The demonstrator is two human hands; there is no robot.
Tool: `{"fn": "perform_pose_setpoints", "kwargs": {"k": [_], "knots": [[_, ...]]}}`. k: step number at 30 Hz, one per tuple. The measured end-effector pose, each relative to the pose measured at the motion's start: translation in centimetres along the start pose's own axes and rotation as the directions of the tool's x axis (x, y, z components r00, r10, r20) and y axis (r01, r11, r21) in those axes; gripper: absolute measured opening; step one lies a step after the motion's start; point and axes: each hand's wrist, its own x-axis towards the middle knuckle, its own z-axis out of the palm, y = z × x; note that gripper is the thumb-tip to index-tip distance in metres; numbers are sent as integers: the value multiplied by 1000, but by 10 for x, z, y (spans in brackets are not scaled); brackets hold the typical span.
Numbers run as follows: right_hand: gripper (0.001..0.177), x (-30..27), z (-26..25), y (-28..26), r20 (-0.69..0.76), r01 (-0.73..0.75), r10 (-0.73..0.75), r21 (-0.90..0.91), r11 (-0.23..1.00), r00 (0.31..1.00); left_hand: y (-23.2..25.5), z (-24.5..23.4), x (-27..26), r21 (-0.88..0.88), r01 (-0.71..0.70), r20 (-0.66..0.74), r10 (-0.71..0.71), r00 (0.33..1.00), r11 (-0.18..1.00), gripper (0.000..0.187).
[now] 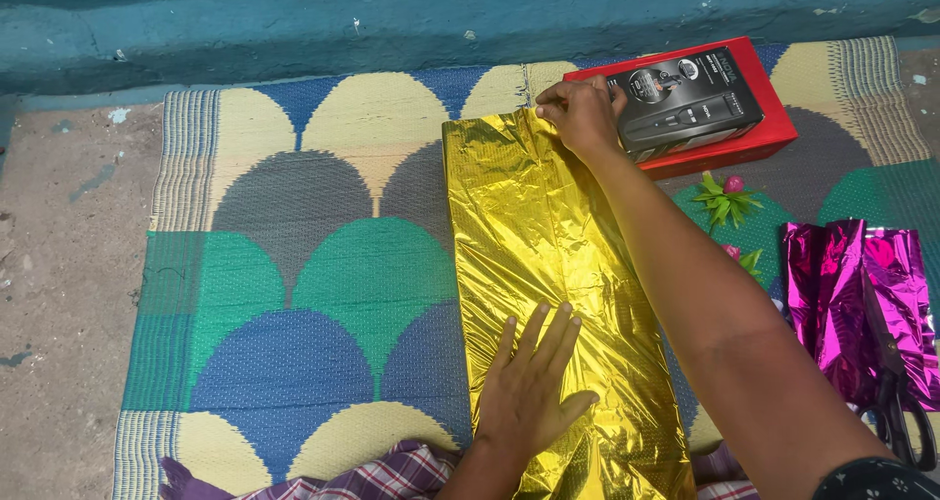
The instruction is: The person wraps a rectangular box with gold metallic paper, folding the edges and securing them with clear tape. They use scissors to trim excess paper and then place a small pink-wrapped item with artificial flowers on top.
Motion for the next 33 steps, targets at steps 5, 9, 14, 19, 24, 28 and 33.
{"fn": "perform_pose_setpoints", "kwargs": {"k": [5, 9, 14, 19, 24, 28, 33], "knots": [[43, -16, -36, 1, -154, 97, -94, 15, 995, 984, 0, 1, 3, -41, 10, 22, -9, 1000, 999, 93], [37, -72, -84, 7, -192, 99, -80, 92, 991, 978, 2, -4, 2, -8, 33, 104, -32, 994, 999, 91], [28, -177, -126, 9, -183, 116, -87, 155, 981, 979, 4, -9, 7, 108, 30, 200, -52, 978, 994, 89], [37, -279, -141, 5, 6, 99, -100, 91, 991, 995, 5, 1, 5, 190, 15, 225, -58, 973, 982, 90], [60, -344, -134, -26, 310, 141, -97, -125, 982, 946, 4, -3, 9, 240, 6, 253, -69, 965, 971, 89], [65, -360, -125, -42, 437, 218, -71, -297, 930, 897, 5, 1, 8, 243, 8, 245, -70, 967, 970, 89], [69, -362, -125, -48, 479, 268, -68, -365, 892, 875, 4, 4, 9, 259, 3, 199, -57, 978, 966, 85]]}}
